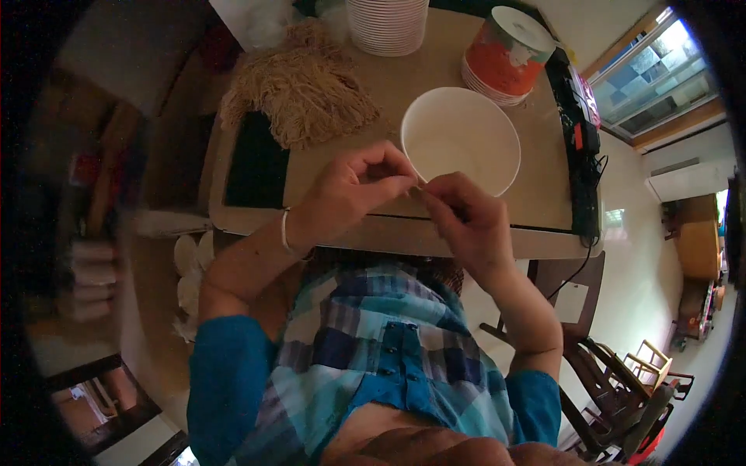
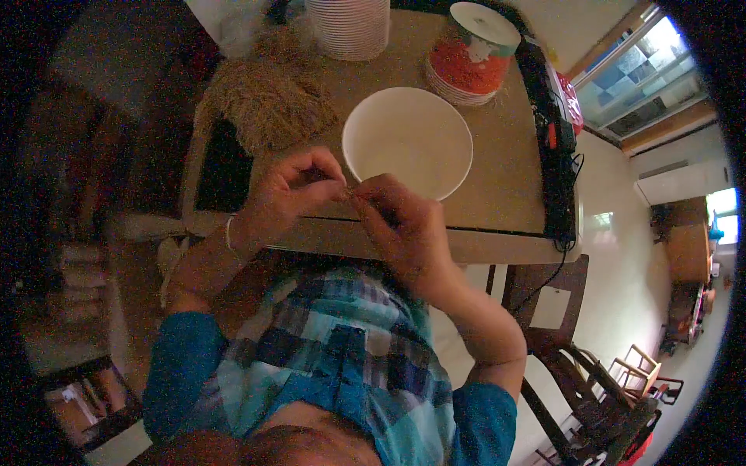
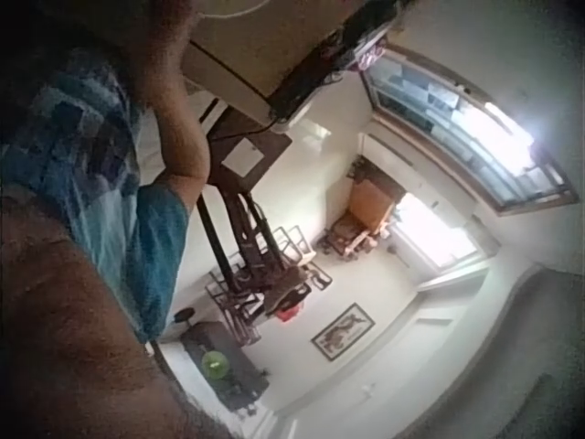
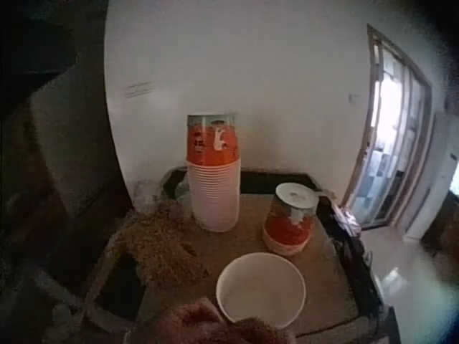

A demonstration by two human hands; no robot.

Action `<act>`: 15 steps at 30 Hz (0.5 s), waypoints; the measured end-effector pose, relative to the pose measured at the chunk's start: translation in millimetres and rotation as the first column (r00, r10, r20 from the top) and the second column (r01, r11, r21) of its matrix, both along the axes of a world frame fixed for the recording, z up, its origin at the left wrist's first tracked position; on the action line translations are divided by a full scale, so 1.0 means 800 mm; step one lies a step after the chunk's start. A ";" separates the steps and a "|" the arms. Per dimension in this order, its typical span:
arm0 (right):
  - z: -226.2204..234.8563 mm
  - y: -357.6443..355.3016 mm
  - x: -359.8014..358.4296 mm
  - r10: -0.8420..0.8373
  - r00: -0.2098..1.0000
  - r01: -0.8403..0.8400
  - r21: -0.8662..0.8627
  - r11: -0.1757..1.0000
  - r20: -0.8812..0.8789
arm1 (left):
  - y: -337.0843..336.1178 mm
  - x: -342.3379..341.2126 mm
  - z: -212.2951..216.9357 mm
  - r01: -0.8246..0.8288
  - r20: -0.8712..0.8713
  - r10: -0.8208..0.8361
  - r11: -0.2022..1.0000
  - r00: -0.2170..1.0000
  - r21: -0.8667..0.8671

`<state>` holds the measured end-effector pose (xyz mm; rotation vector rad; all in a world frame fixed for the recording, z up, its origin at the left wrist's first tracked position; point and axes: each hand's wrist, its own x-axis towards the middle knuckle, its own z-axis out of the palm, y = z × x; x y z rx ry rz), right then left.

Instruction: Tying a knot in a thin piece of string or fiber over a white bowl.

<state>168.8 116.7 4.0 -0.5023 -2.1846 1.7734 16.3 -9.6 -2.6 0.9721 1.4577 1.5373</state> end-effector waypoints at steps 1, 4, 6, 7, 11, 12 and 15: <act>-0.001 0.005 0.001 -0.009 1.000 0.009 -0.006 1.000 -0.002 | 0.001 -0.001 0.002 -0.017 -0.008 0.017 0.999 1.000 0.033; 0.006 0.026 0.002 -0.008 0.991 0.024 0.114 0.993 -0.135 | 0.001 -0.010 0.001 -0.095 -0.033 0.096 0.995 0.995 0.035; 0.031 0.044 -0.004 -0.024 0.996 0.050 0.341 0.939 -0.081 | 0.002 -0.023 -0.005 -0.151 -0.051 0.151 0.989 0.987 0.006; 0.031 0.053 -0.009 0.001 0.973 0.093 0.394 0.914 -0.231 | 0.005 -0.030 -0.008 -0.202 -0.077 0.203 0.979 0.976 0.020; 0.024 0.083 -0.027 0.027 0.966 0.081 0.404 0.911 -0.256 | 0.016 -0.051 -0.024 -0.299 -0.139 0.296 0.954 0.945 0.006; 0.017 0.087 -0.033 0.081 0.963 0.014 0.350 0.937 -0.256 | 0.018 -0.053 -0.030 -0.293 -0.144 0.290 0.956 0.946 -0.002; 0.003 0.096 -0.047 0.163 0.967 -0.109 0.257 0.960 -0.197 | 0.023 -0.057 -0.043 -0.274 -0.075 0.271 0.961 0.959 -0.028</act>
